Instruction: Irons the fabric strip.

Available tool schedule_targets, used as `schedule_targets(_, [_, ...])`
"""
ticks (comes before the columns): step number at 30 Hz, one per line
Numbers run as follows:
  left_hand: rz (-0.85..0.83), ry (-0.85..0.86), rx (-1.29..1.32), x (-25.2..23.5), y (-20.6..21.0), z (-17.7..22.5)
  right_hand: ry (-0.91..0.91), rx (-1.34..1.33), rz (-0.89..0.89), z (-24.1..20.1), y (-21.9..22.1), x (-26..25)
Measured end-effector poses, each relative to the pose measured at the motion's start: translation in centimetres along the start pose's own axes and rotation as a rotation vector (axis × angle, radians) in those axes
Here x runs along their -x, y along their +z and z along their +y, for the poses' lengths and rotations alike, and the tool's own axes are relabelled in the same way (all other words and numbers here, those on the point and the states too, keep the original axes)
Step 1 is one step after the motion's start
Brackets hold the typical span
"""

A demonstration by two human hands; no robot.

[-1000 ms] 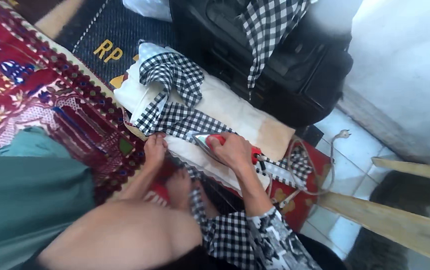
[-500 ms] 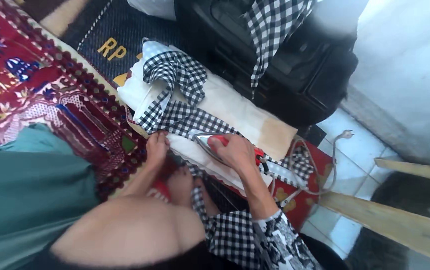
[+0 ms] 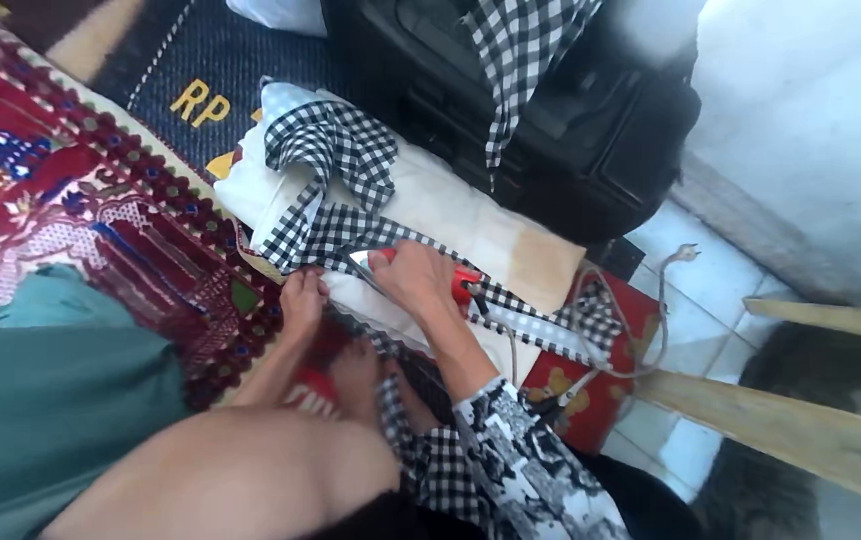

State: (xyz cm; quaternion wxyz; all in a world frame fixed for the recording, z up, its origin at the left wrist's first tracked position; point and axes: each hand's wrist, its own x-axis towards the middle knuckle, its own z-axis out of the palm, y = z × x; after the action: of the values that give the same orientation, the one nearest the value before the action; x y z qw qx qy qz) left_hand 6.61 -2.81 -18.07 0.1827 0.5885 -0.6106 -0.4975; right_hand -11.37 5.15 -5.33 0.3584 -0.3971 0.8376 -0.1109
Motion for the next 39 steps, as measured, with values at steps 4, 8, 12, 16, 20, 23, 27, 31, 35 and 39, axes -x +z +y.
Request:
schedule_targets(4, [0.007, -0.048, -0.012, -0.3, 0.1, 0.3, 0.001, 0.001, -0.019, 0.6, -0.3, 0.2])
schedule_targets(8, [-0.009, -0.036, -0.016, 0.0, -0.1, 0.7, 0.02, 0.012, -0.015, 2.2, -0.4, 0.9])
schedule_targets(12, [0.017, -0.025, -0.018, -0.1, 0.1, 0.8, 0.047, 0.023, 0.009, 4.0, -0.7, 2.1])
schedule_targets(16, [0.013, -0.03, -0.013, -0.2, 0.0, 0.7, 0.058, 0.02, 0.075, 5.9, -0.8, 3.5])
schedule_targets(20, [0.005, -0.026, -0.004, -0.1, 0.0, 0.7, 0.096, 0.017, 0.073, 7.7, -1.4, 4.5])
schedule_targets(23, [0.002, -0.029, -0.013, -0.2, -0.1, 0.7, 0.097, 0.016, 0.105, 8.5, -1.2, 4.8])
schedule_targets(27, [0.022, -0.032, -0.007, -0.1, 0.1, 0.6, 0.095, 0.013, 0.1, 7.8, -1.1, 4.3])
schedule_targets(31, [0.022, -0.03, 0.006, -0.4, 0.2, 0.3, 0.076, 0.009, 0.047, 4.9, -0.8, 3.0])
schedule_targets(35, [0.037, 0.03, -0.012, 0.8, 0.3, 1.3, 0.002, 0.026, 0.031, 1.7, 0.1, 0.9])
schedule_targets(39, [0.018, -0.179, -0.109, 7.5, 0.9, 11.1, -0.034, 0.036, 0.001, -0.1, 0.1, -0.2])
